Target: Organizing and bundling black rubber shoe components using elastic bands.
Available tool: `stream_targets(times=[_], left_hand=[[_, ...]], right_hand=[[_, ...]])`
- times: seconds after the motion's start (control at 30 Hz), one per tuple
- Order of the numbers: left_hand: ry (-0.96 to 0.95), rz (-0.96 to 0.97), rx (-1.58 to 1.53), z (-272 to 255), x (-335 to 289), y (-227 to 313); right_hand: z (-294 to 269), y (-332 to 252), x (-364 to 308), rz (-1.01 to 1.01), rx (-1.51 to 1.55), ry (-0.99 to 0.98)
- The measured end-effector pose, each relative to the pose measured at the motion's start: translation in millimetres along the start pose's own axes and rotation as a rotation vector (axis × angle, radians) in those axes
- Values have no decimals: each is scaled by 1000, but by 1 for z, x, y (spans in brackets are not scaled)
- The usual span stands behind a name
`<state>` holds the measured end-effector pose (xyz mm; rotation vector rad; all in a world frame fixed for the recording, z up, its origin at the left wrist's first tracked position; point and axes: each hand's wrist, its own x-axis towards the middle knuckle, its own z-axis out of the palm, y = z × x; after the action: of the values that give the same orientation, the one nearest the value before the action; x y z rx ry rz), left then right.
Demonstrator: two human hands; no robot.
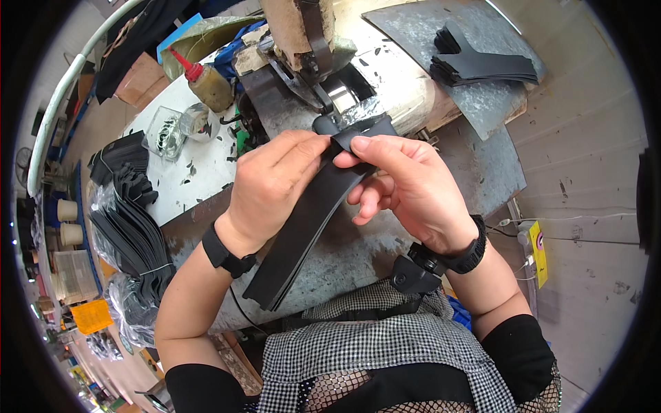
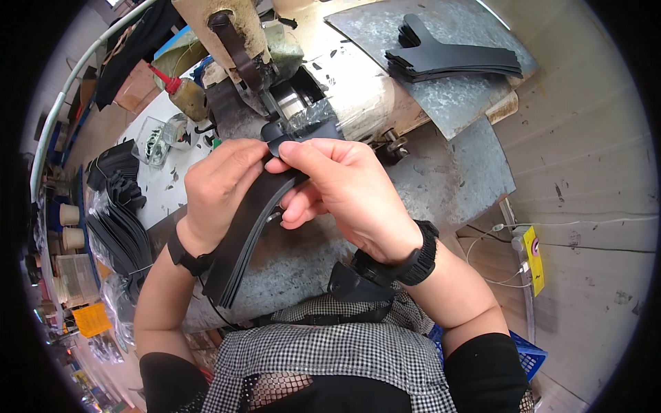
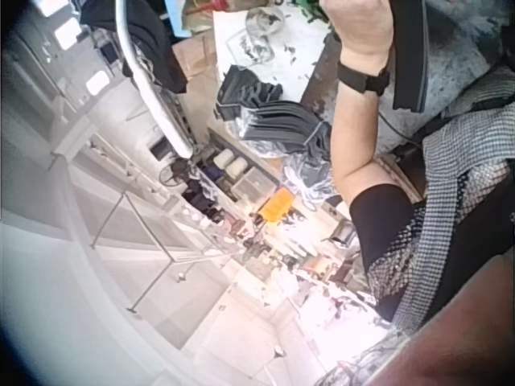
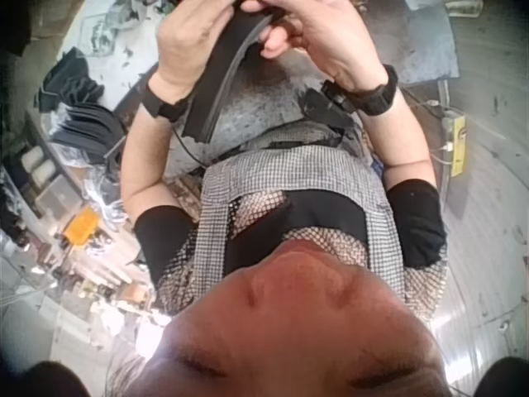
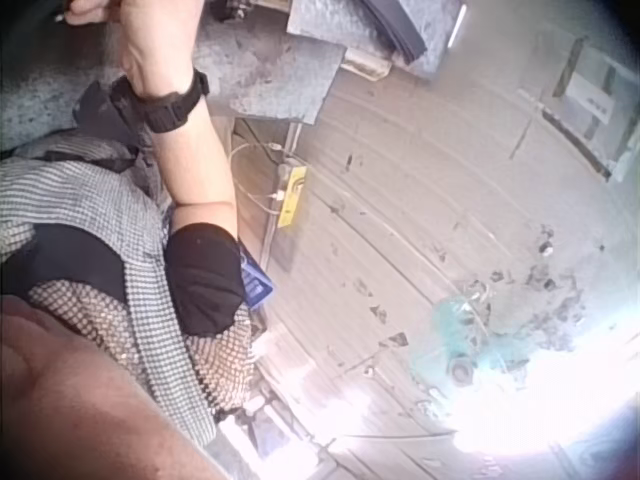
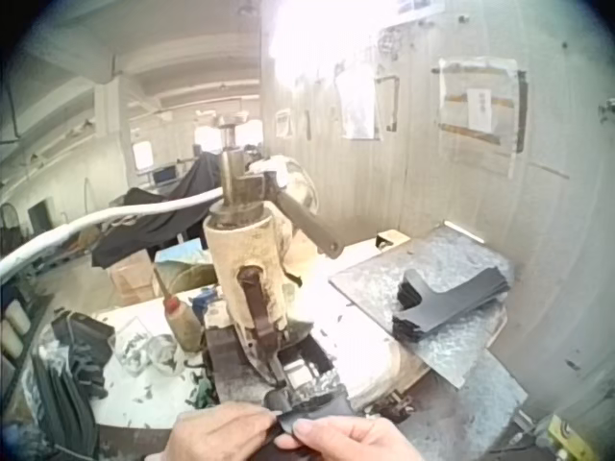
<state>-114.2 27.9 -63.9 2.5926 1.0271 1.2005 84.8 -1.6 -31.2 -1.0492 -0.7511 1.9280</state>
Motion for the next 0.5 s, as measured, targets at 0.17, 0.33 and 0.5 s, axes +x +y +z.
stream_targets(times=[0.17, 0.33, 0.5], left_hand=[[-14, 21, 22, -3, 3, -3], [3, 74, -37, 5, 10, -4], [66, 169, -61, 7, 12, 0]], right_hand=[[4, 0, 6, 4, -3, 9], [-2, -2, 5, -71, -4, 93], [-9, -1, -14, -104, -85, 14]])
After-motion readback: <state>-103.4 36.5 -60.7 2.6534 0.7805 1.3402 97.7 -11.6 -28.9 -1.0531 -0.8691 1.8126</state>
